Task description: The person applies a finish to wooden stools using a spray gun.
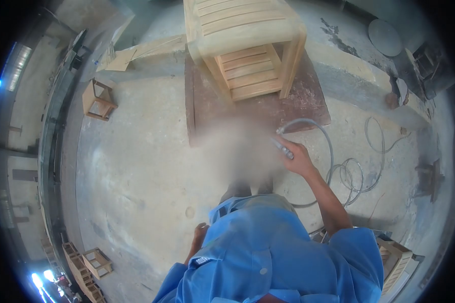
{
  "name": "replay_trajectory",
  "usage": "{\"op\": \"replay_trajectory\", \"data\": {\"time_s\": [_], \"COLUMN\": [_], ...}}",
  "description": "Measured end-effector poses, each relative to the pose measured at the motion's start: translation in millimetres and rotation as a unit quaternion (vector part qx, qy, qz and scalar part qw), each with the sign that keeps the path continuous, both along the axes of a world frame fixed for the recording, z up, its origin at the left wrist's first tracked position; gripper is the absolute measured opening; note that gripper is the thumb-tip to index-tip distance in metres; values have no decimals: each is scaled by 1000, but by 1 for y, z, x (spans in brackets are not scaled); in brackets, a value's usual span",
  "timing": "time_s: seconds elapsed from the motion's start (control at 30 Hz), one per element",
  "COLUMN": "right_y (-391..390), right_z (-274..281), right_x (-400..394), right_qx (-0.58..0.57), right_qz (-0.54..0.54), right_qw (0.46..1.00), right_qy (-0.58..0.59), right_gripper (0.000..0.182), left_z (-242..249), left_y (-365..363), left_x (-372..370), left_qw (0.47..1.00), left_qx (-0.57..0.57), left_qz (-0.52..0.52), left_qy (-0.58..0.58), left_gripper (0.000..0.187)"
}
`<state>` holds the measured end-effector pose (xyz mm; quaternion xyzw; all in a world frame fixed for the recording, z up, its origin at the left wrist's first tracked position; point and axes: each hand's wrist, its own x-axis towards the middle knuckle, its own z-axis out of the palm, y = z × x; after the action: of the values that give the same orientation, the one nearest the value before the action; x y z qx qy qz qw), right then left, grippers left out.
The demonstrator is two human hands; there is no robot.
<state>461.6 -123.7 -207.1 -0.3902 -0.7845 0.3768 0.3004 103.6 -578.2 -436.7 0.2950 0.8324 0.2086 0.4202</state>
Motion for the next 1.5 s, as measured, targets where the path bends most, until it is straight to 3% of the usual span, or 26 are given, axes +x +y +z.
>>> {"op": "replay_trajectory", "data": {"time_s": [0.1,0.2,0.3,0.33,0.4,0.47,0.6,0.7,0.73,0.8,0.93,1.0,1.13,1.33,1.4,1.5], "right_y": [5,18,30,32,33,30,21,13,-2,-10,-17,-14,3,63,83,112], "right_z": [13,97,188,212,247,269,266,254,251,249,242,232,201,160,157,148], "right_x": [-10,-18,-25,-27,-32,-41,-65,-50,-43,-33,-34,-38,-29,-15,-12,-7], "right_qx": [-18,11,83,104,133,139,104,118,56,75,97,107,97,106,100,142], "right_qz": [-12,-13,17,35,63,92,41,-108,-216,-325,-477,-482,-476,-408,-384,-324], "right_qw": [1000,996,984,979,975,976,978,980,968,937,867,861,864,884,889,911], "right_qy": [14,85,156,170,168,140,178,115,111,100,113,124,128,201,228,214], "right_gripper": [56,58,61,61,62,61,56,55,55,61,72,72,70,63,60,59], "left_z": [33,24,16,42,58,111,196,183,183,189,208,216,222,336,378,447], "left_y": [73,162,272,317,401,469,534,558,561,564,588,593,610,717,760,807], "left_x": [-13,-47,-88,-87,-96,-80,-34,-27,-26,-24,-20,-13,-21,-57,-73,-74], "left_qw": [995,994,982,971,953,930,908,867,868,872,908,895,860,874,863,903], "left_qx": [-73,-16,184,226,281,327,362,426,429,432,372,395,488,482,497,425], "left_qz": [54,94,-34,-24,-115,-164,-184,-257,-248,-226,-150,-118,-135,-58,-58,-20], "left_qy": [-41,-56,-32,-80,5,-26,-108,-37,-37,-33,-120,-171,-56,-12,-69,-55], "left_gripper": [50,47,45,46,45,54,62,59,60,61,55,52,43,44,53,72]}}
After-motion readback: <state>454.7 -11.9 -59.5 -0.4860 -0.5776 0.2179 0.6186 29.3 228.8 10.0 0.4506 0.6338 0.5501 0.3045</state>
